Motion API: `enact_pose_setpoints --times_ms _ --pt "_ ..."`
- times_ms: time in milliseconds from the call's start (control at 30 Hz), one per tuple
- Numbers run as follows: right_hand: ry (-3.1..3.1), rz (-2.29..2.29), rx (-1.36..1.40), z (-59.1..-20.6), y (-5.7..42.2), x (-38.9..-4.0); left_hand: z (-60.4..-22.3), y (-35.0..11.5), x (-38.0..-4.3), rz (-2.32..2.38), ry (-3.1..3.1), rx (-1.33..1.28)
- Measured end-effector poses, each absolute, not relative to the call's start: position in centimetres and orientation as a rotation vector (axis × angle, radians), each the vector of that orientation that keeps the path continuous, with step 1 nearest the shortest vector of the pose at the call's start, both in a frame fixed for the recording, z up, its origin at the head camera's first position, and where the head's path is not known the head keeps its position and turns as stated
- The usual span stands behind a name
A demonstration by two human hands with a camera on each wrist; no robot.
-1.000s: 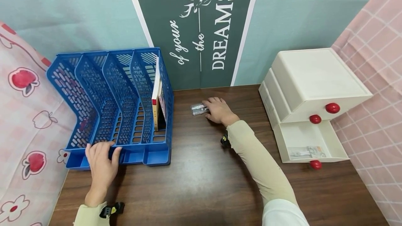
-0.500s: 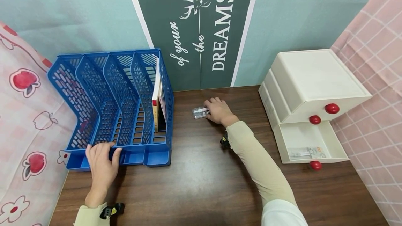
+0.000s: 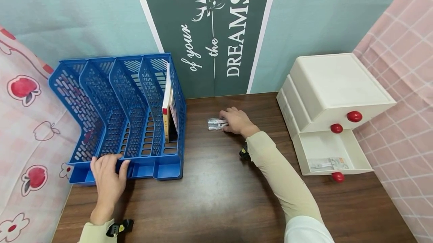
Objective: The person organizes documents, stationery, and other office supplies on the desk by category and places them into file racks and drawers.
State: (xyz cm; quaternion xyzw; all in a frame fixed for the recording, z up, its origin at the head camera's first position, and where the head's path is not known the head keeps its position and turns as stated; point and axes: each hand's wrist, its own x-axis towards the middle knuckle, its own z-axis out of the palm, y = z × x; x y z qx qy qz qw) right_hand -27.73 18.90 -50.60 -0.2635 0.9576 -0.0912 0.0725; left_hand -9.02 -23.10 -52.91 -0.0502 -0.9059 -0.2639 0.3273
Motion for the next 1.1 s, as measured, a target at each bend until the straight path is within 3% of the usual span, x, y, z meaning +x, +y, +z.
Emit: enact_pose_setpoints --times_ms 567,1100 --pt "2.891 -0.306 -0.885 -49.5 19.6 -26.2 -52.9 -23.2 -9.0 -0.689 -2.375 -0.127" --pt "2.912 -0.37 -1.048 -45.8 20.4 -24.0 -53.0 -23.2 -9.0 -0.687 -2.37 -0.134"
